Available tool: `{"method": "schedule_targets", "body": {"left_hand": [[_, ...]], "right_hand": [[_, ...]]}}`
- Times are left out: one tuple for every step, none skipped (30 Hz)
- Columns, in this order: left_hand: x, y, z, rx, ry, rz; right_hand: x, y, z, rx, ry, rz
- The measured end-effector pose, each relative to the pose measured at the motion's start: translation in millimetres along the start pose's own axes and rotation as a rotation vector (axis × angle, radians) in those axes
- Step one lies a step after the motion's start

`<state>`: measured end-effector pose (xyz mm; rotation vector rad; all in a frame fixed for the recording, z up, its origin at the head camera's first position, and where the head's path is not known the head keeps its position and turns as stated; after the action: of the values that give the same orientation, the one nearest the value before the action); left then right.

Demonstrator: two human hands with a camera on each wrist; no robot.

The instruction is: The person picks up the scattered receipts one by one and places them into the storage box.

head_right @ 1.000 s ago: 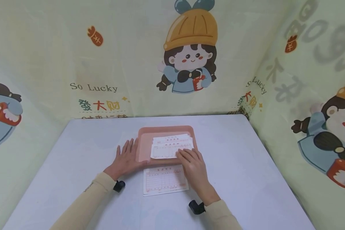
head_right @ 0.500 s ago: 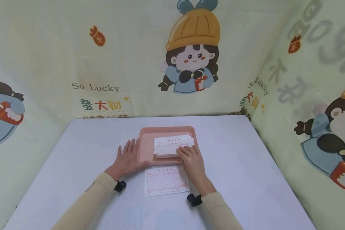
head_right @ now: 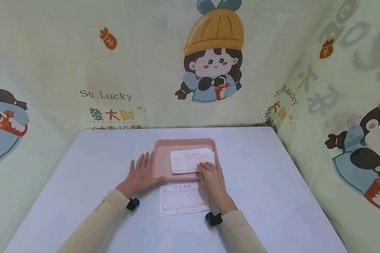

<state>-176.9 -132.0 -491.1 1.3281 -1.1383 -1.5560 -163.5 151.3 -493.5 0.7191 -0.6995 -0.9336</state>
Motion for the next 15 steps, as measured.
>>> {"method": "schedule_targets", "body": {"left_hand": [[-0.1, -0.1, 0.2, -0.002, 0.0, 0.002], [-0.2, -0.1, 0.5, -0.002, 0.001, 0.003], [-0.3, 0.0, 0.6, 0.0, 0.001, 0.003], [-0.4, 0.0, 0.8, 0.001, 0.002, 0.004], [-0.6, 0.1, 0.8, 0.003, 0.003, 0.003], [-0.6, 0.0, 1.0, 0.002, 0.003, 0.001], [-0.6, 0.0, 1.1, 0.002, 0.003, -0.001], [-0.5, -0.2, 1.3, 0.005, 0.006, 0.001], [-0.5, -0.3, 1.5, 0.006, 0.009, 0.003], [-0.4, -0.6, 1.7, 0.007, 0.01, 0.005], [-0.3, -1.0, 1.9, 0.008, 0.013, 0.005], [-0.3, -1.1, 2.0, 0.004, 0.012, 0.004], [-0.5, -1.1, 2.1, 0.005, 0.014, 0.004], [-0.7, -1.2, 2.1, 0.004, 0.014, 0.006], [-1.0, -1.1, 2.1, 0.0, 0.011, 0.003]], "right_hand": [[-1, 0.7, -1, -0.018, 0.002, 0.011], [-1, 1.5, -2, -0.039, 0.009, 0.021], [-2, 2.1, -3, -0.059, 0.018, 0.032], [-2, 2.9, -5, -0.08, 0.03, 0.043], [-3, 3.9, -6, -0.099, 0.042, 0.052], [-3, 5.0, -8, -0.116, 0.053, 0.06], [-3, 6.2, -9, -0.13, 0.062, 0.068], [-3, 7.7, -11, -0.142, 0.07, 0.078], [-3, 9.3, -12, -0.15, 0.076, 0.084], [-2, 11.3, -14, -0.156, 0.079, 0.093], [-2, 13.1, -15, -0.161, 0.08, 0.098], [-1, 14.8, -17, -0.164, 0.082, 0.102], [0, 16.9, -18, -0.167, 0.083, 0.104], [0, 19.2, -19, -0.166, 0.083, 0.106], [1, 21.3, -20, -0.165, 0.082, 0.104]]}}
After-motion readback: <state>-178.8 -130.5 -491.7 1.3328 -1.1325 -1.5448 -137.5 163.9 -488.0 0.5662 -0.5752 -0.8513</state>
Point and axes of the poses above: each hand's wrist, its own z-axis towards the middle knuckle, its own y-axis out of the back of the hand, x = y × z, the point moved 1 cm from there along z, towards the middle knuckle, and after that the axes turned 8 degrees about -x, right-handed, at the moved point
